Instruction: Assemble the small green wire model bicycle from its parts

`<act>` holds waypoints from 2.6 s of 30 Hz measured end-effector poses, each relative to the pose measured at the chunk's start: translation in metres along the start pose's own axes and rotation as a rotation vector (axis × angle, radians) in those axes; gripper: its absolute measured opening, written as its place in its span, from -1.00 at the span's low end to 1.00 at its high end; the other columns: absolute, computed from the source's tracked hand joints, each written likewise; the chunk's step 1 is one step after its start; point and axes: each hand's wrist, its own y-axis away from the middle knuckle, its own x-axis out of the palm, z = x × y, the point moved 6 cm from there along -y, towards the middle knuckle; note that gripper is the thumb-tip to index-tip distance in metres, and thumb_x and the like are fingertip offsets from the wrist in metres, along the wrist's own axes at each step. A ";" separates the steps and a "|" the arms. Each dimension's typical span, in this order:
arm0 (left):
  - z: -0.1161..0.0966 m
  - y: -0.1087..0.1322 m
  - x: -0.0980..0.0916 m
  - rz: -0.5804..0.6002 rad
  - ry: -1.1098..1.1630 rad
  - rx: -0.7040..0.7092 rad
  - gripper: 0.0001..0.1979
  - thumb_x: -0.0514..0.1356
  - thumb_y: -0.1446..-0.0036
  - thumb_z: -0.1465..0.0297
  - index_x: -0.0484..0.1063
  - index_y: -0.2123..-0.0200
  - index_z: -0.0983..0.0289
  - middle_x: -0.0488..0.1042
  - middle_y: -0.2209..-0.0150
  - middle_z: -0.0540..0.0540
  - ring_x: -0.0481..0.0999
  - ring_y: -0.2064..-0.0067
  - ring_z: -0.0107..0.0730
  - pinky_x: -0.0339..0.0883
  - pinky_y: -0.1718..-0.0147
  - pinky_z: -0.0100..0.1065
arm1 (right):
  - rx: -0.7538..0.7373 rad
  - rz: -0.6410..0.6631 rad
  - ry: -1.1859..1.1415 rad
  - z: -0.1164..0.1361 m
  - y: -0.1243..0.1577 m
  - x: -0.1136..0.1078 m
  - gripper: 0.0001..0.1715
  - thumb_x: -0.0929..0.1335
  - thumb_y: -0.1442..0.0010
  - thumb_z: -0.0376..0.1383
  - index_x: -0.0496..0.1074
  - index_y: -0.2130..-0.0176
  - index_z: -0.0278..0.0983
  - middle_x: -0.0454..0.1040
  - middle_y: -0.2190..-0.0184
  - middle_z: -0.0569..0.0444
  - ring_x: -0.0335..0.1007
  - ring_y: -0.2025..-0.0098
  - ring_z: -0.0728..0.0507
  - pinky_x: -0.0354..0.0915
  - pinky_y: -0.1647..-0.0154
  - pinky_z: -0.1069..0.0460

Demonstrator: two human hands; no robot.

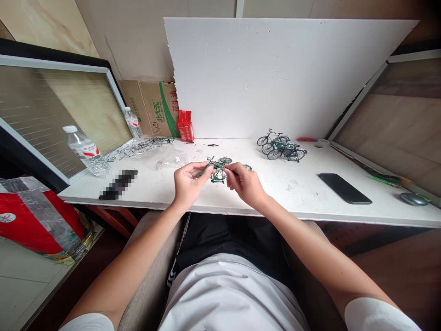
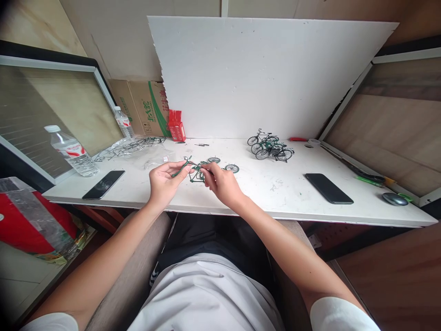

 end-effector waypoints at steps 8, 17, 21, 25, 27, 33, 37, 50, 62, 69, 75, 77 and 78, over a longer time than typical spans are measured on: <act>0.007 -0.001 -0.002 0.032 -0.017 0.011 -0.62 0.56 -0.05 0.17 0.67 0.19 0.32 0.74 0.23 0.23 0.79 0.19 -0.06 0.69 0.11 -0.15 | 0.148 0.024 -0.232 0.005 -0.004 -0.002 -0.43 0.26 -0.51 0.17 0.55 0.07 -0.21 0.56 0.50 0.12 0.51 0.55 -0.10 0.43 0.35 -0.03; 0.006 -0.001 -0.004 0.027 -0.030 0.022 -0.62 0.56 -0.05 0.17 0.67 0.18 0.31 0.74 0.22 0.24 0.79 0.17 -0.05 0.69 0.07 -0.13 | 0.298 0.057 -0.480 0.000 -0.004 0.010 -0.36 0.34 -0.42 0.24 0.58 0.08 -0.26 0.52 0.59 0.14 0.41 0.64 -0.07 0.31 0.55 0.01; 0.003 -0.001 -0.004 0.030 -0.035 0.032 -0.63 0.55 -0.07 0.18 0.68 0.16 0.31 0.75 0.20 0.26 0.79 0.15 -0.05 0.69 0.07 -0.14 | 0.360 0.101 -0.621 0.001 -0.005 0.015 -0.35 0.36 -0.40 0.23 0.57 0.09 -0.30 0.46 0.65 0.17 0.39 0.67 -0.06 0.12 0.66 0.06; 0.003 -0.001 -0.004 0.029 -0.057 0.043 -0.64 0.55 -0.08 0.19 0.68 0.16 0.31 0.75 0.20 0.26 0.79 0.15 -0.06 0.70 0.09 -0.16 | 0.458 0.153 -0.749 -0.004 -0.004 0.020 -0.37 0.40 -0.36 0.22 0.57 0.12 -0.30 0.38 0.66 0.22 0.36 0.68 -0.04 0.04 0.69 0.08; 0.004 -0.002 -0.005 0.024 -0.070 0.044 -0.64 0.55 -0.07 0.20 0.69 0.16 0.31 0.75 0.19 0.26 0.79 0.15 -0.07 0.69 0.09 -0.17 | 0.498 0.174 -0.784 -0.006 -0.003 0.021 -0.37 0.42 -0.34 0.23 0.56 0.14 -0.29 0.35 0.65 0.24 0.34 0.69 -0.02 0.02 0.70 0.08; 0.015 -0.004 -0.003 0.028 -0.033 0.012 -0.66 0.54 -0.09 0.21 0.68 0.17 0.32 0.75 0.19 0.26 0.79 0.15 -0.08 0.68 0.11 -0.20 | 0.493 0.179 -0.793 -0.012 -0.003 0.030 -0.41 0.40 -0.36 0.23 0.42 0.11 -0.23 0.27 0.62 0.29 0.31 0.65 -0.02 0.05 0.65 0.08; 0.028 -0.001 0.001 0.034 0.009 -0.017 -0.65 0.52 -0.11 0.19 0.68 0.14 0.31 0.74 0.14 0.26 0.78 0.13 -0.09 0.67 0.12 -0.22 | 0.442 0.004 -0.740 -0.024 -0.001 0.030 -0.44 0.44 -0.35 0.18 0.20 0.02 -0.11 0.17 0.51 0.38 0.08 0.62 0.05 0.08 0.56 0.10; 0.024 0.007 0.004 0.006 0.007 0.016 -0.68 0.50 -0.16 0.20 0.68 0.11 0.29 0.74 0.13 0.24 0.77 0.09 -0.11 0.65 0.07 -0.21 | 0.118 -0.100 -0.244 -0.016 0.000 0.015 -0.70 0.30 -0.54 -0.02 0.16 0.04 -0.14 0.26 0.29 0.15 0.23 0.40 -0.05 0.20 0.37 -0.01; 0.020 0.007 0.007 -0.006 0.083 -0.031 -0.64 0.54 -0.11 0.21 0.67 0.13 0.32 0.74 0.15 0.25 0.78 0.12 -0.07 0.65 0.06 -0.19 | -0.002 -0.182 -0.144 -0.016 -0.002 0.011 -0.78 0.29 -0.56 -0.09 0.24 -0.03 -0.15 0.43 0.09 -0.02 0.42 0.18 -0.12 0.38 0.20 -0.05; 0.018 0.007 0.008 -0.005 0.112 -0.049 -0.61 0.55 -0.09 0.19 0.68 0.12 0.32 0.74 0.17 0.25 0.79 0.14 -0.07 0.65 0.12 -0.21 | 0.009 -0.142 -0.128 -0.017 -0.002 0.011 -0.72 0.28 -0.57 -0.03 0.31 -0.05 -0.16 0.50 0.09 -0.03 0.45 0.22 -0.12 0.42 0.18 -0.08; 0.017 0.005 0.007 -0.013 0.090 -0.068 -0.59 0.55 -0.07 0.16 0.68 0.13 0.32 0.74 0.19 0.25 0.78 0.14 -0.06 0.64 0.12 -0.18 | -0.024 -0.137 -0.098 -0.014 -0.001 0.010 -0.70 0.28 -0.56 -0.02 0.33 -0.03 -0.17 0.55 0.10 -0.07 0.52 0.18 -0.16 0.46 0.19 -0.09; 0.016 0.004 0.006 -0.018 0.085 -0.067 -0.58 0.56 -0.07 0.15 0.68 0.13 0.32 0.74 0.20 0.25 0.78 0.15 -0.06 0.64 0.12 -0.18 | -0.036 -0.132 -0.082 -0.013 -0.001 0.010 -0.70 0.29 -0.56 -0.02 0.35 -0.03 -0.18 0.56 0.10 -0.08 0.54 0.17 -0.16 0.46 0.19 -0.08; 0.015 0.004 0.006 -0.022 0.083 -0.066 -0.58 0.56 -0.06 0.15 0.68 0.14 0.32 0.74 0.20 0.25 0.78 0.15 -0.06 0.64 0.11 -0.17 | -0.040 -0.132 -0.067 -0.012 0.000 0.009 -0.70 0.29 -0.56 -0.02 0.36 -0.03 -0.18 0.57 0.11 -0.07 0.54 0.18 -0.17 0.46 0.20 -0.08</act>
